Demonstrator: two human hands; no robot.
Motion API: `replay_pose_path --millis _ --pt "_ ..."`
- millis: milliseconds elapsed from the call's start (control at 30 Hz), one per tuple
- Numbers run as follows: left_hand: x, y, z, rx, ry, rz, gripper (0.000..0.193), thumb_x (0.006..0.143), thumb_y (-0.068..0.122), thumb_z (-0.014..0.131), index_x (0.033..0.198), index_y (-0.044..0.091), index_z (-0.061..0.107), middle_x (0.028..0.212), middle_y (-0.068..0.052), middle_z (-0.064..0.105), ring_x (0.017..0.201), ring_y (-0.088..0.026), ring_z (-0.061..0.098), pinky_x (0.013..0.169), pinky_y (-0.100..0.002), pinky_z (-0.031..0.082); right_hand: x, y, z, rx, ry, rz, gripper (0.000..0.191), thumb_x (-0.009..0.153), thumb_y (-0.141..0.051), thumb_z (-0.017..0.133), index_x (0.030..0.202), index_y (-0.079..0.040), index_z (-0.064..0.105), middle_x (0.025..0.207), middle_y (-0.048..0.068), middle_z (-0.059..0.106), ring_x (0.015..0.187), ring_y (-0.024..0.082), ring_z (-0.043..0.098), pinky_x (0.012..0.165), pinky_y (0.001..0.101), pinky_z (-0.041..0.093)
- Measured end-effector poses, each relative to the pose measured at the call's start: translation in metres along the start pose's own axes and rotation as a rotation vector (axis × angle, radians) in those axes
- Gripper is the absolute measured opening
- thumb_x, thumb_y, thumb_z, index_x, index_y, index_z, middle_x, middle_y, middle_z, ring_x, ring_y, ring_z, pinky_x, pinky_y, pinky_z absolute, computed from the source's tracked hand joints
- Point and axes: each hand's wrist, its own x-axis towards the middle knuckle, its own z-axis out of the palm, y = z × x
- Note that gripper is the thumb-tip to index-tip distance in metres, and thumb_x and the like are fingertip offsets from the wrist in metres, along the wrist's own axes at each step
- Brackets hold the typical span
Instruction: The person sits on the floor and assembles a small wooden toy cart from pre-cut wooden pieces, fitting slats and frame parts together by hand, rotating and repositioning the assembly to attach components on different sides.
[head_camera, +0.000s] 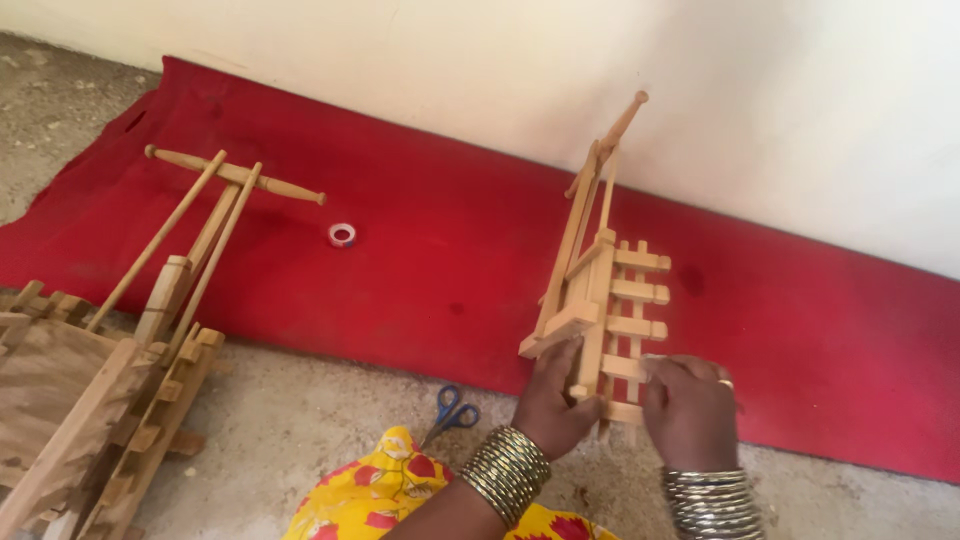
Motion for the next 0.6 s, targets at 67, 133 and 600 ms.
replay_pose_path --millis 67,133,600 --pt "0.001 0.000 0.000 0.003 0.010 0.002 0.083 0.084 0.007 0.072 0.157 0.002 0.031 0.150 -0.018 0.040 0.125 -0.025 0.063 0.092 -0.030 0.062 -0.002 -0.013 0.008 -0.037 0.042 -0.013 0.017 0.081 -0.007 0.067 0.091 -0.012 0.079 0.095 0.009 0.075 0.096 0.032 0.067 0.087 0.0440 0.054" --pt "0.002 0.001 -0.002 0.032 0.000 -0.017 0.083 0.085 0.008 0.072 0.155 0.003 0.030 0.151 -0.017 0.038 0.125 -0.024 0.061 0.089 -0.030 0.063 -0.001 -0.026 0.021 -0.053 -0.017 -0.058 0.017 0.080 -0.006 0.067 0.090 -0.012 0.079 0.094 0.008 0.075 0.093 0.032 0.067 0.084 0.0443 0.055" --pt "0.001 0.014 -0.006 -0.003 -0.009 -0.018 0.081 0.084 0.006 0.070 0.155 0.003 0.032 0.147 -0.017 0.042 0.121 -0.024 0.065 0.089 -0.030 0.063 0.000 -0.010 0.009 -0.196 0.008 -0.045 0.019 0.077 -0.008 0.067 0.085 -0.016 0.082 0.095 0.002 0.077 0.096 0.028 0.068 0.089 0.0505 0.051"
